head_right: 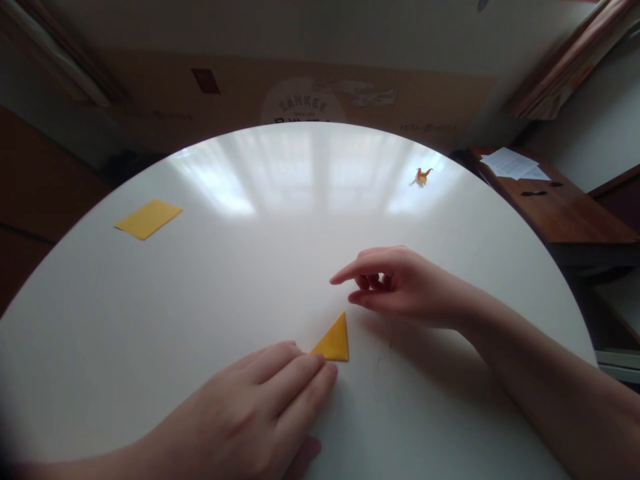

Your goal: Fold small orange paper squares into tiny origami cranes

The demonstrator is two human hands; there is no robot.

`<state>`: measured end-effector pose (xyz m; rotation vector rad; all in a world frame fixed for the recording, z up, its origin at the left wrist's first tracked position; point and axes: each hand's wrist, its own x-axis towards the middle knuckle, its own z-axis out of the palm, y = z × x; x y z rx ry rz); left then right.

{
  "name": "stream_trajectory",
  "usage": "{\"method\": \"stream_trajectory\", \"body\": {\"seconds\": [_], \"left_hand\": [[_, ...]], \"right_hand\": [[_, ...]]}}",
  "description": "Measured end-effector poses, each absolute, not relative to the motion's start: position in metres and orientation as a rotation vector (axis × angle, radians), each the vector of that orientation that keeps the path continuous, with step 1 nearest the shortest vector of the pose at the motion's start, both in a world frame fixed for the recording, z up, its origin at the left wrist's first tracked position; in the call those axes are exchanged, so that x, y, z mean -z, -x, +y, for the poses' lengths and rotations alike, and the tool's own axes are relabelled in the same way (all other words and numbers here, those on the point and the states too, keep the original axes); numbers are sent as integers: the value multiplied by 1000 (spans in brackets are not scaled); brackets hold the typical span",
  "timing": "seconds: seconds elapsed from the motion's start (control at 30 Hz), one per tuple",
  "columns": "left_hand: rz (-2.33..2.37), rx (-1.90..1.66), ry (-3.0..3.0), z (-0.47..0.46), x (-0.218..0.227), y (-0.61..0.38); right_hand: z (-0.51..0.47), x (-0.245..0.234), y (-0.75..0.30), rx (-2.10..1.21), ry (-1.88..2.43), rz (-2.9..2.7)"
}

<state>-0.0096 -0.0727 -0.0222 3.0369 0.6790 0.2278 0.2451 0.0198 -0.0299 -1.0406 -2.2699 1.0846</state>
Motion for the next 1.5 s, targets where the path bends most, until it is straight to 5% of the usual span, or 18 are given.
{"method": "stream_trajectory", "body": {"seconds": [1.5], "left_hand": [[944,-62,-2951,-40,-6,-20]], "right_hand": [[25,26,-212,-1277,1417,-1527]]}}
